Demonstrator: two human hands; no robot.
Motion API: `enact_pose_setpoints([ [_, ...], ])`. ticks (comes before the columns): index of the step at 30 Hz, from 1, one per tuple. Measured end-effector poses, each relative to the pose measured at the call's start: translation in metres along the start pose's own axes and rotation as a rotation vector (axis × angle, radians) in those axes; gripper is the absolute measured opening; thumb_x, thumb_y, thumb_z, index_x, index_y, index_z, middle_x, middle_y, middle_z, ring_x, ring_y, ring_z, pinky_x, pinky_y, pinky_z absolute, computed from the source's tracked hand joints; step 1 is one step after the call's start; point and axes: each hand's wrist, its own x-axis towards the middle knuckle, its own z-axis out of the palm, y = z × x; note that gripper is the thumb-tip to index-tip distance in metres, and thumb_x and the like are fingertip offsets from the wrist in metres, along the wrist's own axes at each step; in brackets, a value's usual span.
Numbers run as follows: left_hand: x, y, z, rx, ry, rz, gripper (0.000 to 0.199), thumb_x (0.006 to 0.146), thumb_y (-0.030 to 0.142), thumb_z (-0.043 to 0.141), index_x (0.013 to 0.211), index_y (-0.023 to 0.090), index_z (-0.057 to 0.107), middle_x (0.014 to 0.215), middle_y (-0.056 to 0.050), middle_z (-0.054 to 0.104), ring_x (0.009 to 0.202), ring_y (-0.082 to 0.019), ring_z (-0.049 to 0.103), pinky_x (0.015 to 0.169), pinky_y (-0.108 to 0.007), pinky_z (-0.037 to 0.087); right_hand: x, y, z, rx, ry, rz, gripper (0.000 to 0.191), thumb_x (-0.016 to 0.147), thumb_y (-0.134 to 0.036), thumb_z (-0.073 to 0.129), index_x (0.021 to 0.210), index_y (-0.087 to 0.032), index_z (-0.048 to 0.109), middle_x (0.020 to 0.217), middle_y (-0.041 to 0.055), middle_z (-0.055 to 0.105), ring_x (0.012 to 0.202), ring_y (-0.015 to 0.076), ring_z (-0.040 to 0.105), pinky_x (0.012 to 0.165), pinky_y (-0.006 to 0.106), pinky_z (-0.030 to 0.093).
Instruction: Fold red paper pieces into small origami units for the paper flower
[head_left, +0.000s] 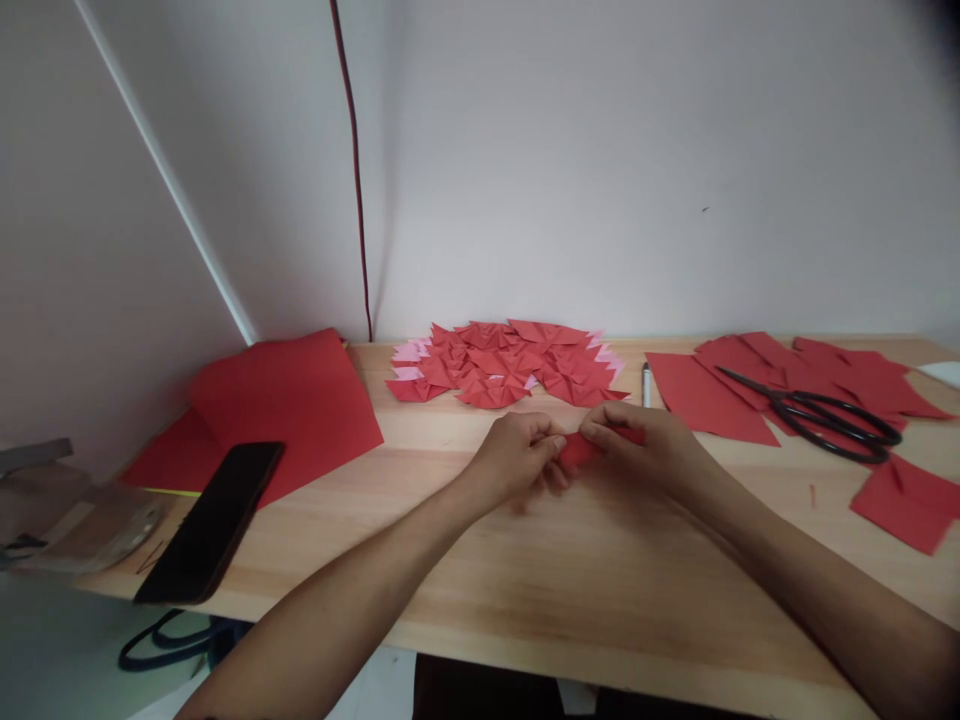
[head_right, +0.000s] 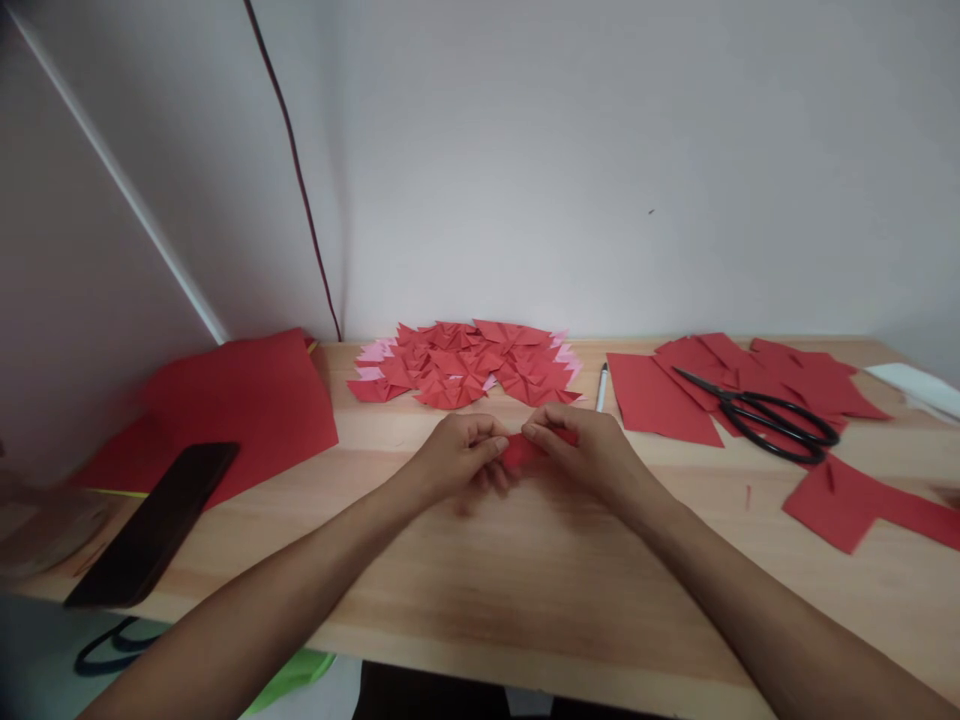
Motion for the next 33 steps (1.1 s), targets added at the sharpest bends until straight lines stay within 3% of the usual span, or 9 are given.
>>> enact_pose_setpoints([
  [4, 0.001, -0.002, 0.002, -0.036, -0.003, -0.019, 0.01, 0.083, 0.015, 0.047, 0.074, 0.013, 0.051, 0.062, -0.003, 0.065, 0.047, -0.011, 0.061, 0.043, -0.017, 0.041, 0.001, -0.002, -0.004, -0.004, 0.008, -0.015, 0.024, 0.085, -0.037, 0.051, 0.067, -0.022, 0.056, 0.064, -0.001, 0.059, 0.065, 0.0162, 0.055, 0.064, 0.028, 0.041],
  [9, 0.003, -0.001, 0.001, -0.056, 0.147, 0.036, 0.013, 0.085, 0.02, 0.048, 0.074, 0.014, 0.051, 0.056, 0.0, 0.061, 0.043, -0.009, 0.056, 0.043, -0.017, 0.041, 0.002, -0.003, -0.005, -0.02, 0.004, -0.013, 0.03, 0.086, -0.042, 0.047, 0.065, -0.021, 0.054, 0.064, 0.0, 0.058, 0.065, 0.0168, 0.056, 0.064, 0.029, 0.043],
  [12, 0.005, 0.0, -0.004, -0.107, 0.223, 0.055, 0.013, 0.085, 0.021, 0.049, 0.075, 0.014, 0.052, 0.052, 0.003, 0.056, 0.04, -0.007, 0.049, 0.044, -0.017, 0.039, 0.001, -0.005, -0.004, 0.054, -0.022, 0.002, 0.024, 0.085, -0.044, 0.05, 0.086, -0.022, 0.059, 0.08, 0.0025, 0.066, 0.075, 0.019, 0.062, 0.069, 0.031, 0.047],
  [15, 0.005, 0.001, -0.007, -0.146, 0.249, 0.091, 0.012, 0.085, 0.022, 0.05, 0.078, 0.013, 0.055, 0.053, 0.003, 0.056, 0.043, -0.007, 0.049, 0.046, -0.017, 0.039, -0.001, -0.01, -0.005, 0.121, -0.018, -0.009, 0.034, 0.081, -0.045, 0.058, 0.109, -0.025, 0.056, 0.105, 0.006, 0.067, 0.094, 0.0218, 0.063, 0.073, 0.032, 0.05],
  [17, 0.004, 0.001, -0.009, -0.166, 0.253, 0.113, 0.014, 0.084, 0.025, 0.052, 0.081, 0.013, 0.056, 0.055, 0.002, 0.056, 0.045, -0.007, 0.05, 0.048, -0.018, 0.039, -0.003, -0.013, -0.006, 0.12, -0.019, -0.03, 0.032, 0.079, -0.046, 0.06, 0.102, -0.025, 0.057, 0.105, 0.0063, 0.065, 0.095, 0.0222, 0.062, 0.069, 0.03, 0.051],
  [22, 0.001, 0.004, -0.009, -0.185, 0.191, 0.162, 0.024, 0.088, 0.034, 0.048, 0.092, 0.012, 0.057, 0.065, -0.001, 0.059, 0.052, -0.008, 0.054, 0.054, -0.02, 0.043, -0.003, -0.016, -0.009, 0.125, -0.027, -0.011, 0.027, 0.078, -0.049, 0.061, 0.086, -0.023, 0.059, 0.088, 0.0024, 0.064, 0.072, 0.0158, 0.061, 0.064, 0.028, 0.05],
  [27, -0.004, 0.009, -0.007, 0.195, 0.244, 0.291, 0.049, 0.082, 0.039, 0.061, 0.125, 0.019, 0.05, 0.088, -0.005, 0.063, 0.073, -0.015, 0.062, 0.065, -0.026, 0.047, 0.0, -0.01, -0.008, 0.132, 0.072, 0.007, 0.03, 0.077, -0.051, 0.062, 0.083, -0.022, 0.06, 0.083, 0.0029, 0.064, 0.073, 0.0169, 0.06, 0.067, 0.029, 0.049],
  [30, -0.005, 0.01, -0.005, 0.298, 0.288, 0.301, 0.042, 0.083, 0.03, 0.059, 0.123, 0.018, 0.052, 0.089, -0.005, 0.064, 0.072, -0.015, 0.063, 0.067, -0.027, 0.048, -0.001, -0.01, -0.008, 0.12, 0.059, 0.009, 0.03, 0.077, -0.051, 0.062, 0.084, -0.022, 0.061, 0.084, 0.003, 0.065, 0.072, 0.0166, 0.06, 0.064, 0.028, 0.049],
  [33, -0.005, 0.009, -0.005, 0.219, 0.293, 0.312, 0.033, 0.088, 0.029, 0.052, 0.118, 0.015, 0.054, 0.089, -0.007, 0.065, 0.07, -0.014, 0.064, 0.067, -0.027, 0.049, -0.003, -0.013, -0.007, 0.122, 0.036, 0.008, 0.029, 0.077, -0.05, 0.062, 0.084, -0.022, 0.062, 0.086, 0.0034, 0.066, 0.073, 0.0172, 0.062, 0.066, 0.029, 0.051],
])
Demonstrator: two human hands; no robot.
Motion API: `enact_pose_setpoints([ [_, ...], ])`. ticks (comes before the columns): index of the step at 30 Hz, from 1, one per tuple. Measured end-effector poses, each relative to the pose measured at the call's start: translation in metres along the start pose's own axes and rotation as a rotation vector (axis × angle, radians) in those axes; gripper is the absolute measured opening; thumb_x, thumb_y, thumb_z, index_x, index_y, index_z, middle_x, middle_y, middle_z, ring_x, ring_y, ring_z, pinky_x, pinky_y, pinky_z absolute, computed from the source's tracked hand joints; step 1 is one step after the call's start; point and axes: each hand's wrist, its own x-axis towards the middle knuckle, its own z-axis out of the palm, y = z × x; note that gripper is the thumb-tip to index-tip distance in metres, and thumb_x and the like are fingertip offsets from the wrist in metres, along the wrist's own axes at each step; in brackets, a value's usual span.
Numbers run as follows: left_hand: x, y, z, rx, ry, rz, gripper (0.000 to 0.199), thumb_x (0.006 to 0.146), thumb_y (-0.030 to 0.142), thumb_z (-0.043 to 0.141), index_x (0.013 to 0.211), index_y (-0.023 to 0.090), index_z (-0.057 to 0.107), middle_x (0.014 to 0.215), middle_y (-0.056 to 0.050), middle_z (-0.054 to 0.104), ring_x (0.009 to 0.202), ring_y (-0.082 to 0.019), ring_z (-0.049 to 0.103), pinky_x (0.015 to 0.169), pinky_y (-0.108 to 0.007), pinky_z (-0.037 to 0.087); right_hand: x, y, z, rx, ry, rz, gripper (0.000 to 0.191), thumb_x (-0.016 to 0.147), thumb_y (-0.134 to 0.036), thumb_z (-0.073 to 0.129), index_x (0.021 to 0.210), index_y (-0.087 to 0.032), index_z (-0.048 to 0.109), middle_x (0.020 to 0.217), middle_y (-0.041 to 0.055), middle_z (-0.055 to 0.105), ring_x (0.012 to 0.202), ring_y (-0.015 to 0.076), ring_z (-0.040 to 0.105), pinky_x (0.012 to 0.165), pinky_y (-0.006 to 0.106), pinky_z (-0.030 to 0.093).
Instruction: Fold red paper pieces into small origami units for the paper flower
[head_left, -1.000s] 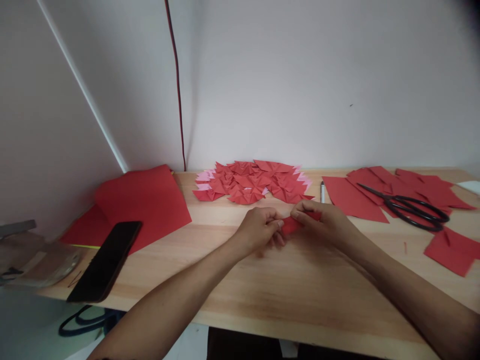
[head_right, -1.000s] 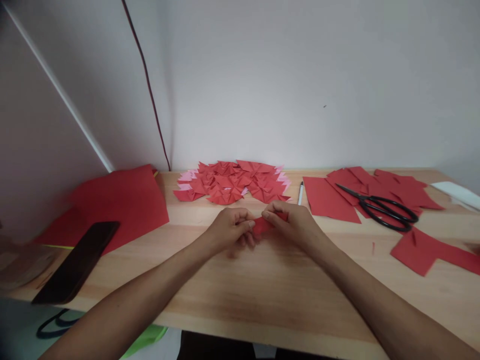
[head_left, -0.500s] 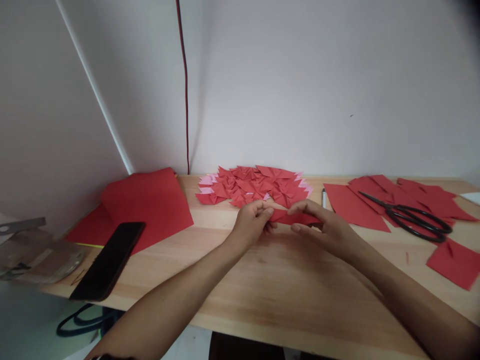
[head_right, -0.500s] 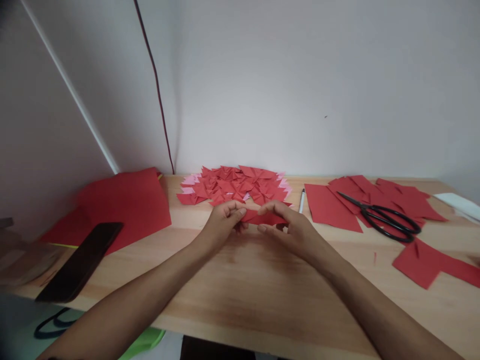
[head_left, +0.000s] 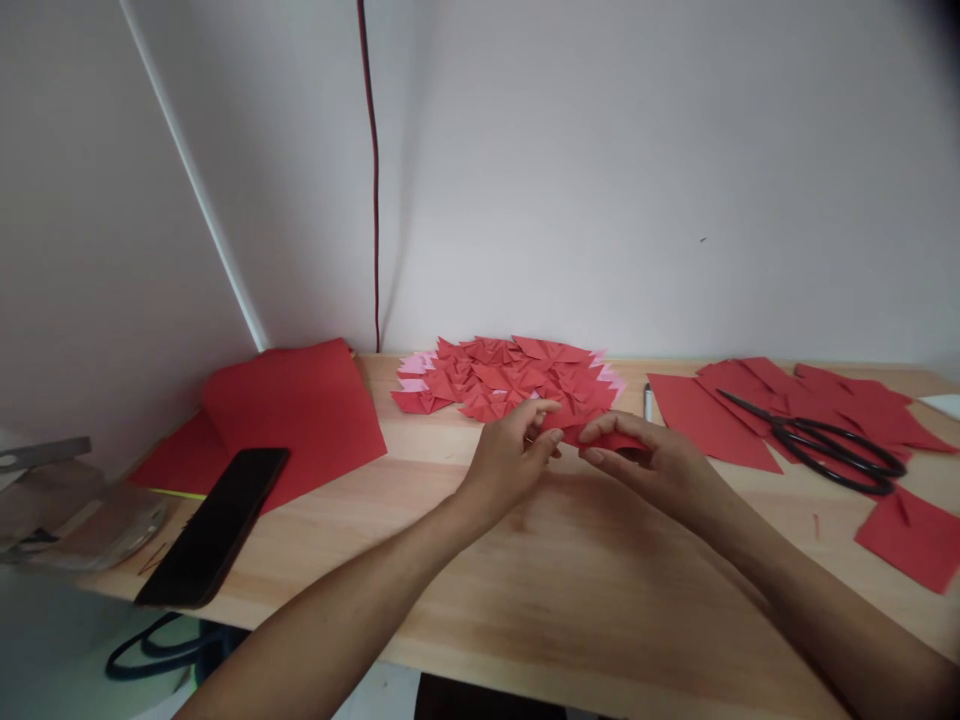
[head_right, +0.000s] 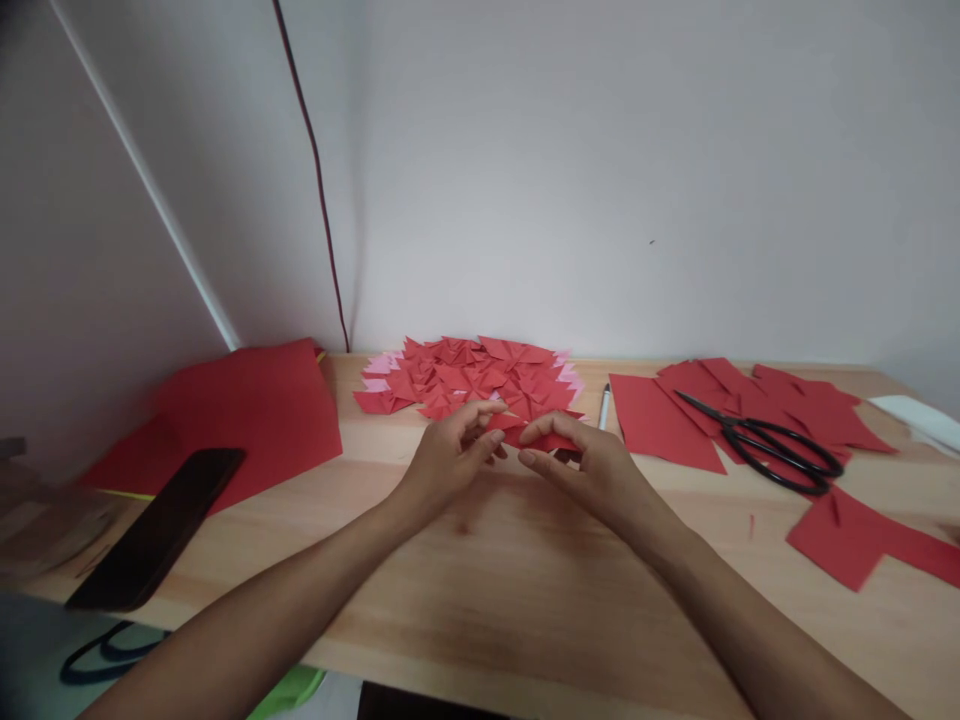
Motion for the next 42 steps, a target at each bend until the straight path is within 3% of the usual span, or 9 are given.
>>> enact_pose_setpoints([
  [5, 0.004, -0.002, 0.0, -0.319, 0.039, -0.065, 0.024, 0.091, 0.032, 0.045, 0.101, 0.013, 0.056, 0.081, -0.007, 0.065, 0.067, -0.014, 0.065, 0.064, -0.027, 0.051, -0.003, -0.001, 0.003, 0.008, -0.003, 0.0, 0.032, 0.077, -0.051, 0.062, 0.09, -0.022, 0.064, 0.093, 0.0057, 0.069, 0.081, 0.0212, 0.066, 0.074, 0.033, 0.052],
  [12, 0.005, -0.005, 0.001, -0.814, -0.007, -0.281, 0.032, 0.072, 0.024, 0.073, 0.096, 0.012, 0.056, 0.087, -0.007, 0.067, 0.072, -0.013, 0.064, 0.069, -0.027, 0.051, -0.004, -0.011, 0.0, -0.019, -0.045, -0.018, 0.031, 0.079, -0.05, 0.061, 0.094, -0.023, 0.063, 0.095, 0.0057, 0.07, 0.079, 0.0206, 0.066, 0.069, 0.032, 0.053],
  [16, 0.004, 0.0, -0.001, -0.807, 0.013, -0.311, 0.032, 0.068, 0.026, 0.077, 0.09, 0.009, 0.06, 0.085, -0.008, 0.068, 0.071, -0.014, 0.064, 0.068, -0.026, 0.05, -0.004, -0.014, -0.011, -0.131, -0.152, -0.196, 0.038, 0.08, -0.046, 0.062, 0.111, -0.025, 0.058, 0.096, 0.0055, 0.068, 0.072, 0.017, 0.063, 0.064, 0.031, 0.052],
  [19, 0.005, 0.003, -0.004, -0.794, 0.055, -0.344, 0.032, 0.066, 0.024, 0.078, 0.088, 0.009, 0.061, 0.082, -0.008, 0.068, 0.068, -0.014, 0.064, 0.065, -0.026, 0.05, -0.002, -0.003, -0.016, -0.268, -0.113, -0.299, 0.046, 0.082, -0.042, 0.06, 0.124, -0.027, 0.051, 0.099, 0.006, 0.067, 0.073, 0.0172, 0.061, 0.062, 0.031, 0.052],
  [22, 0.005, 0.003, -0.004, -0.781, 0.07, -0.364, 0.029, 0.067, 0.019, 0.076, 0.09, 0.009, 0.061, 0.083, -0.008, 0.068, 0.064, -0.013, 0.064, 0.065, -0.027, 0.051, 0.003, 0.01, -0.015, -0.327, -0.05, -0.336, 0.034, 0.086, -0.037, 0.055, 0.119, -0.027, 0.053, 0.104, 0.007, 0.066, 0.071, 0.0167, 0.06, 0.059, 0.031, 0.051],
  [26, 0.004, 0.0, 0.0, -0.776, 0.085, -0.405, 0.027, 0.069, 0.015, 0.074, 0.092, 0.009, 0.061, 0.085, -0.008, 0.068, 0.063, -0.012, 0.064, 0.065, -0.027, 0.052, 0.009, 0.02, -0.005, -0.269, -0.013, -0.418, 0.016, 0.087, -0.031, 0.054, 0.102, -0.026, 0.056, 0.105, 0.0077, 0.064, 0.087, 0.02, 0.062, 0.07, 0.034, 0.052],
  [30, 0.003, -0.004, 0.005, -0.798, 0.115, -0.439, 0.03, 0.068, 0.013, 0.074, 0.094, 0.01, 0.06, 0.083, -0.006, 0.069, 0.06, -0.012, 0.064, 0.065, -0.029, 0.053, 0.009, 0.025, 0.0, -0.253, -0.003, -0.436, 0.01, 0.085, -0.027, 0.057, 0.095, -0.027, 0.057, 0.106, 0.0062, 0.064, 0.094, 0.0204, 0.063, 0.076, 0.034, 0.051],
  [36, 0.001, -0.003, 0.009, -0.809, 0.121, -0.466, 0.036, 0.064, 0.014, 0.079, 0.096, 0.011, 0.063, 0.08, -0.005, 0.071, 0.065, -0.013, 0.067, 0.07, -0.026, 0.052, 0.01, 0.03, -0.001, -0.185, 0.053, -0.421, 0.007, 0.083, -0.026, 0.059, 0.09, -0.026, 0.058, 0.095, 0.0036, 0.065, 0.077, 0.0166, 0.061, 0.064, 0.03, 0.049],
  [42, -0.003, 0.0, 0.013, -0.799, 0.114, -0.422, 0.031, 0.067, 0.014, 0.076, 0.096, 0.013, 0.064, 0.083, -0.005, 0.072, 0.068, -0.014, 0.068, 0.065, -0.026, 0.055, 0.009, 0.035, 0.003, -0.063, 0.075, -0.301, 0.006, 0.083, -0.03, 0.062, 0.086, -0.026, 0.059, 0.094, 0.003, 0.063, 0.087, 0.0187, 0.06, 0.073, 0.032, 0.049],
])
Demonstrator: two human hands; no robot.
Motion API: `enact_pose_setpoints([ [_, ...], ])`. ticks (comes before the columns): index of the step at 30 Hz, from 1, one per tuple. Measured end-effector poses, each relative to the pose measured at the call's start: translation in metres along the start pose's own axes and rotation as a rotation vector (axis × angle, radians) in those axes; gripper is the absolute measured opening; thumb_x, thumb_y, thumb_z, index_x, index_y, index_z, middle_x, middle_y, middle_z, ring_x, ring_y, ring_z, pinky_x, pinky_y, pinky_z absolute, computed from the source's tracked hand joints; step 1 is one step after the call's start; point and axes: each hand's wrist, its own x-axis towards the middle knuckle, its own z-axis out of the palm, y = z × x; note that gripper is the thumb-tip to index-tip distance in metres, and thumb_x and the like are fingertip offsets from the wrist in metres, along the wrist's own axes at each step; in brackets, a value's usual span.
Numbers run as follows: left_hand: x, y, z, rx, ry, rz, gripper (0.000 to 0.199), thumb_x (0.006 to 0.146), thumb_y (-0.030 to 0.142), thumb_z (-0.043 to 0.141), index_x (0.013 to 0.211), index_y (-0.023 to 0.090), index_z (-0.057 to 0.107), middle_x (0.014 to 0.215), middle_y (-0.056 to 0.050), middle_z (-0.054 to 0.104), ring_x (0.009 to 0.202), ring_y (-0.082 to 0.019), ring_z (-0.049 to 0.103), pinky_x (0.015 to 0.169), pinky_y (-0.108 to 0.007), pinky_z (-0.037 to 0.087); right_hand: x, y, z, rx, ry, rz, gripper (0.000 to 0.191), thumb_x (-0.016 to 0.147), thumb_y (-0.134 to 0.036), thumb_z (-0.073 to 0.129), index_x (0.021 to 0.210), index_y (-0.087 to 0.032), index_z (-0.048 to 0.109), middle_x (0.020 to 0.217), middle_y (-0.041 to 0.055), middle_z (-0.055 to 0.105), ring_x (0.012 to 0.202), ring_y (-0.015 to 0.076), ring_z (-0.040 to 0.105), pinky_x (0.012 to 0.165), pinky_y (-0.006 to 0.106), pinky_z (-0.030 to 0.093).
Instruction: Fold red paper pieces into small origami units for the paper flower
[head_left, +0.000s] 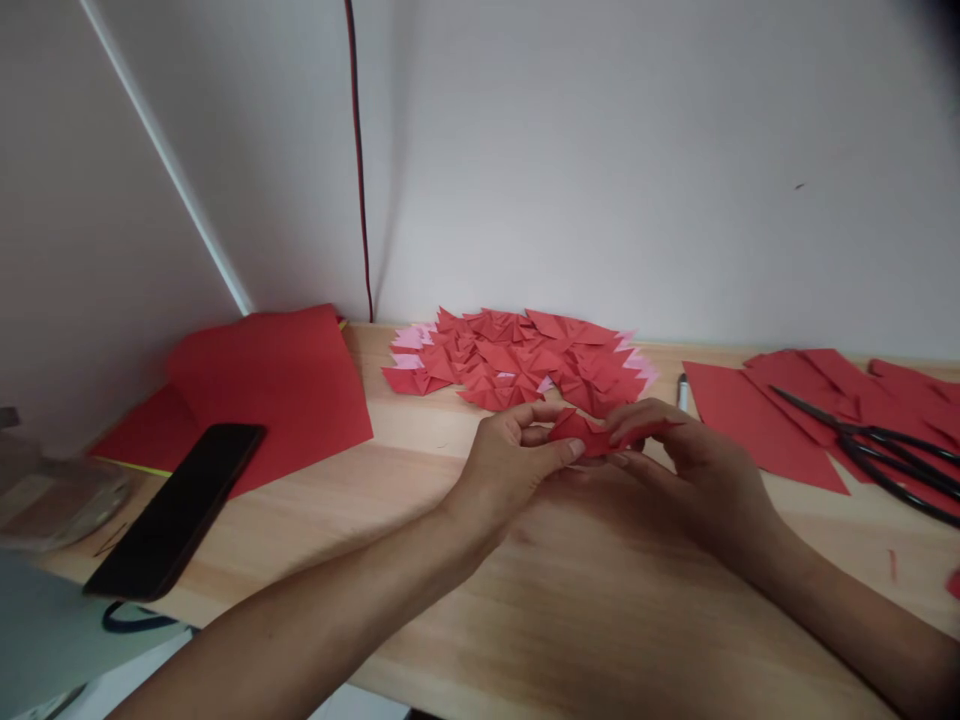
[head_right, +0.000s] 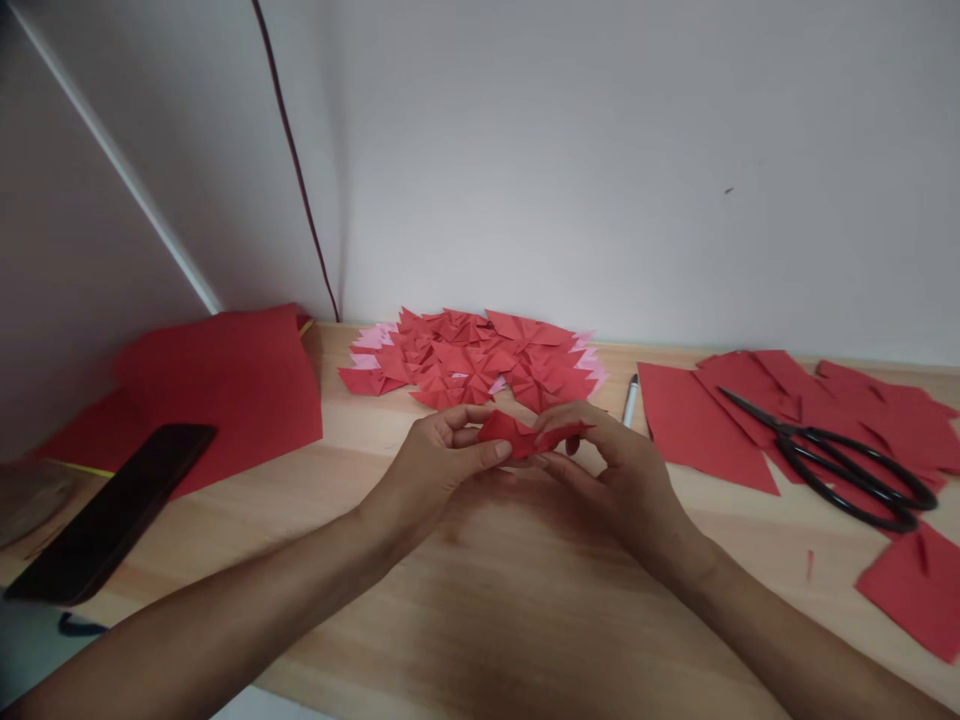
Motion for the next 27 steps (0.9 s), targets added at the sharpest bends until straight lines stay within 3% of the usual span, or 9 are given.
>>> enact_pose_setpoints([
  [7, -0.0014, 0.0, 0.0015, 0.039, -0.009, 0.009, 0.029, 0.07, 0.015, 0.074, 0.098, 0.013, 0.065, 0.084, -0.008, 0.072, 0.071, -0.016, 0.069, 0.063, -0.026, 0.056, -0.0007, -0.0078, 0.0018, 0.149, 0.028, 0.104, 0.01, 0.081, -0.034, 0.064, 0.082, -0.026, 0.06, 0.091, 0.0026, 0.064, 0.084, 0.0191, 0.06, 0.072, 0.033, 0.049],
  [11, -0.0003, -0.0016, -0.0019, 0.065, -0.083, -0.013, 0.029, 0.07, 0.019, 0.074, 0.097, 0.012, 0.067, 0.09, -0.01, 0.071, 0.077, -0.019, 0.069, 0.064, -0.028, 0.056, -0.0018, -0.0029, -0.0002, 0.13, 0.026, 0.071, 0.007, 0.082, -0.032, 0.064, 0.085, -0.027, 0.061, 0.093, 0.0022, 0.064, 0.089, 0.0192, 0.06, 0.076, 0.033, 0.049],
  [17, -0.0003, 0.0015, -0.0019, 0.083, -0.048, -0.053, 0.027, 0.069, 0.019, 0.073, 0.094, 0.011, 0.068, 0.084, -0.009, 0.071, 0.068, -0.016, 0.068, 0.062, -0.024, 0.053, -0.0025, -0.0003, -0.0047, 0.06, -0.061, -0.02, 0.007, 0.084, -0.029, 0.06, 0.09, -0.027, 0.062, 0.1, 0.004, 0.064, 0.096, 0.0206, 0.061, 0.079, 0.035, 0.05],
  [22, -0.0016, 0.0022, -0.0001, 0.065, -0.035, -0.043, 0.024, 0.067, 0.015, 0.073, 0.091, 0.011, 0.069, 0.086, -0.007, 0.072, 0.071, -0.013, 0.067, 0.071, -0.024, 0.051, -0.0029, -0.0035, -0.0016, 0.004, -0.058, -0.03, 0.005, 0.085, -0.027, 0.059, 0.089, -0.027, 0.062, 0.102, 0.0046, 0.065, 0.095, 0.0204, 0.062, 0.079, 0.035, 0.051],
  [27, -0.0024, -0.0002, 0.0003, 0.048, -0.054, -0.011, 0.022, 0.068, 0.015, 0.072, 0.089, 0.012, 0.068, 0.085, -0.006, 0.072, 0.074, -0.015, 0.068, 0.078, -0.028, 0.052, -0.0045, -0.0085, 0.0036, 0.049, 0.022, 0.079, 0.009, 0.082, -0.035, 0.063, 0.081, -0.027, 0.064, 0.095, 0.0033, 0.067, 0.092, 0.0211, 0.063, 0.082, 0.037, 0.05],
])
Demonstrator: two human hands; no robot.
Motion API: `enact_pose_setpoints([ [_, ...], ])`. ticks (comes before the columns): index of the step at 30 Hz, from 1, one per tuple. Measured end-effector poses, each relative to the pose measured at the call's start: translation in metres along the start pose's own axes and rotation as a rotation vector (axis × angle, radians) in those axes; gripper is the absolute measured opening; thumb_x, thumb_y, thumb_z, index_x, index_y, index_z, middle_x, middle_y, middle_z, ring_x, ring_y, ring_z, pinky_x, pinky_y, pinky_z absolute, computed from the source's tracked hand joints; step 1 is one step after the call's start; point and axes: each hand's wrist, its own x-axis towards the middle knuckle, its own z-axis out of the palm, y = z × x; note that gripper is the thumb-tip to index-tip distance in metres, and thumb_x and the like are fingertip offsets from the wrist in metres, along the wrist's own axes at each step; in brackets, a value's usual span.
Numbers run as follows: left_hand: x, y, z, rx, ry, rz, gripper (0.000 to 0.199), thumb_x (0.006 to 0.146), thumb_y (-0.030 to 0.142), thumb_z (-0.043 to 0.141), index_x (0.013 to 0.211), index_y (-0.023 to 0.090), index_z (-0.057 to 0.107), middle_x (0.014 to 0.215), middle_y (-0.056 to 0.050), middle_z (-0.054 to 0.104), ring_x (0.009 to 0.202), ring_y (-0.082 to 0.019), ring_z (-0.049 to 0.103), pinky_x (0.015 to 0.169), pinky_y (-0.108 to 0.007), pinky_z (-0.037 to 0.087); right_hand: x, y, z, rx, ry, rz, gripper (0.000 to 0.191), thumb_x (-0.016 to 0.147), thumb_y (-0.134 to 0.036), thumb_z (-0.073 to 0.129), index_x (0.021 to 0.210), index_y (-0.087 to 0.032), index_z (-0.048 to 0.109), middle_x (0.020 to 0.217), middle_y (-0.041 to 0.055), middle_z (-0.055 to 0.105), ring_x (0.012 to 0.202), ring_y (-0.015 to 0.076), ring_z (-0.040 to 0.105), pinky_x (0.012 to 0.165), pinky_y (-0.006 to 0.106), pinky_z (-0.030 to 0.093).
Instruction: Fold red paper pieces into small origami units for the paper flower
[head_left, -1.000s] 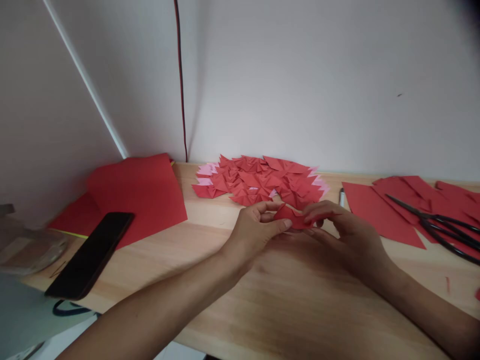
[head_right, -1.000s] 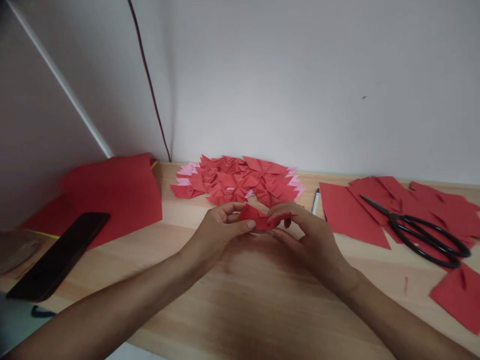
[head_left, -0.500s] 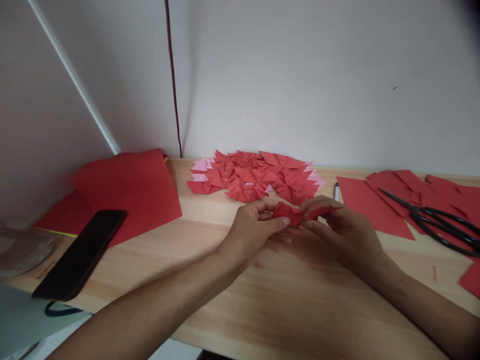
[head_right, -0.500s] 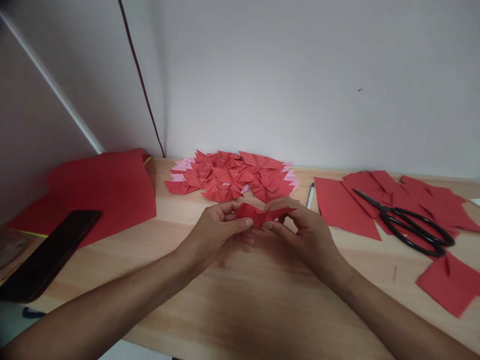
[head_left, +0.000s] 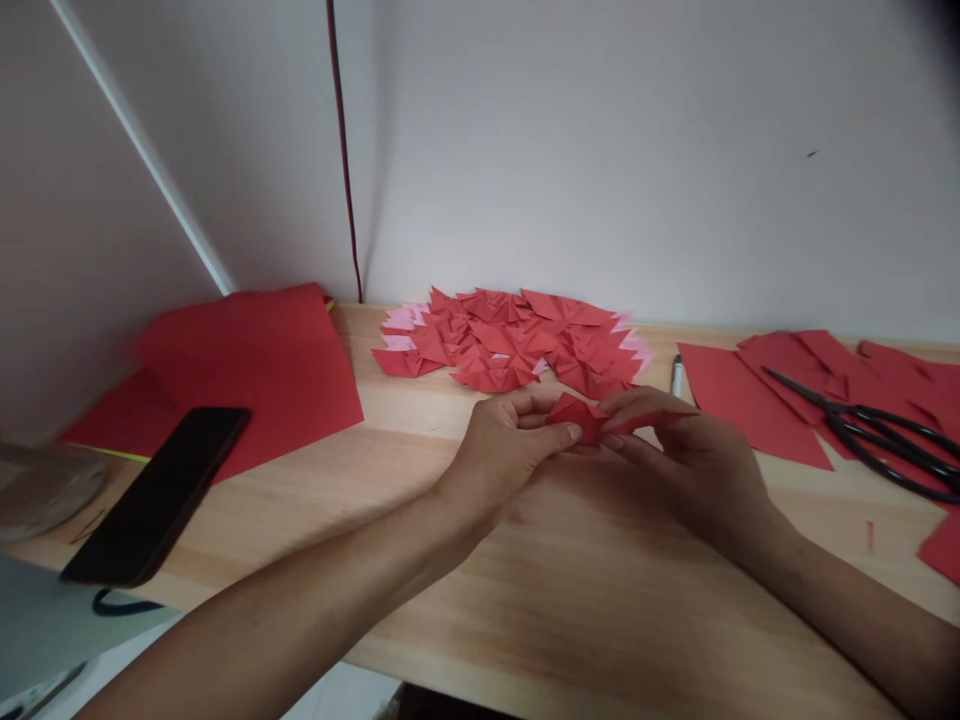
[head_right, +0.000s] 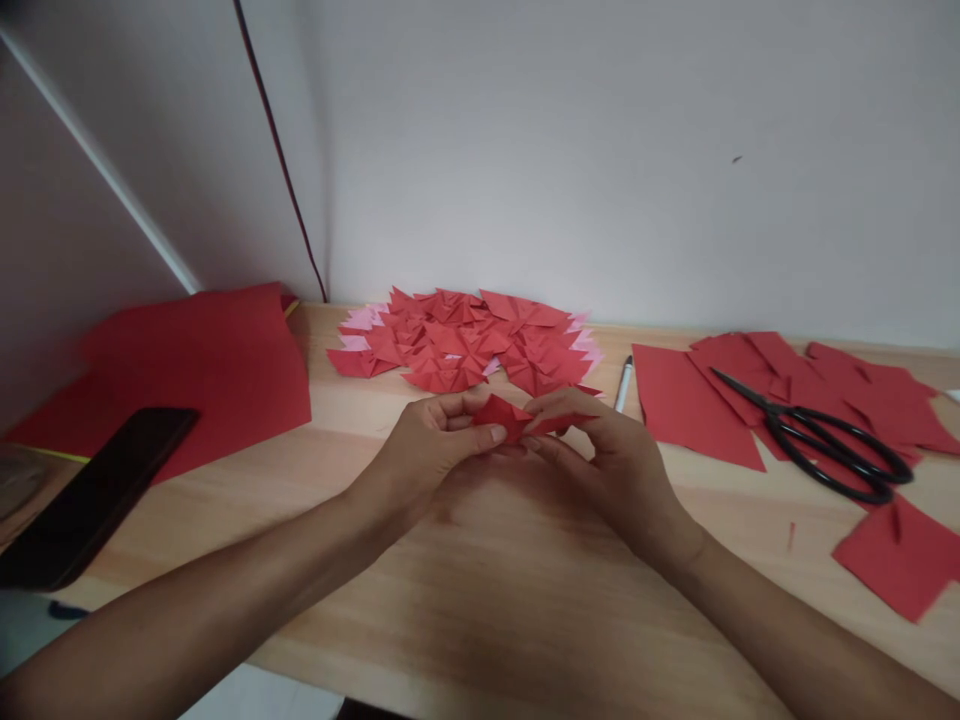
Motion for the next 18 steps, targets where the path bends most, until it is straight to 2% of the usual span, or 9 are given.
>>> enact_pose_setpoints([
  [4, 0.0005, -0.0026, 0.0009, 0.008, 0.029, 0.046, 0.019, 0.069, 0.013, 0.071, 0.087, 0.013, 0.068, 0.084, -0.006, 0.072, 0.073, -0.014, 0.068, 0.077, -0.028, 0.053, 0.0003, -0.0063, 0.0022, 0.055, 0.022, 0.108, 0.012, 0.081, -0.038, 0.064, 0.084, -0.027, 0.066, 0.089, 0.0026, 0.068, 0.081, 0.0187, 0.063, 0.071, 0.033, 0.052],
  [12, 0.002, -0.0062, -0.0004, 0.062, 0.042, 0.085, 0.019, 0.07, 0.013, 0.07, 0.089, 0.014, 0.067, 0.086, -0.005, 0.072, 0.077, -0.015, 0.069, 0.078, -0.027, 0.053, 0.0037, -0.0095, 0.0036, 0.142, -0.006, 0.298, 0.021, 0.076, -0.043, 0.067, 0.083, -0.022, 0.066, 0.079, 0.003, 0.07, 0.072, 0.0185, 0.065, 0.062, 0.031, 0.052],
  [18, 0.0012, -0.0059, 0.0006, 0.145, 0.037, 0.09, 0.018, 0.072, 0.015, 0.069, 0.09, 0.013, 0.066, 0.093, -0.008, 0.072, 0.084, -0.018, 0.069, 0.081, -0.029, 0.052, 0.0049, -0.009, 0.0037, 0.223, -0.018, 0.34, 0.028, 0.072, -0.046, 0.07, 0.083, -0.021, 0.064, 0.078, 0.0037, 0.069, 0.071, 0.0192, 0.065, 0.063, 0.032, 0.052],
])
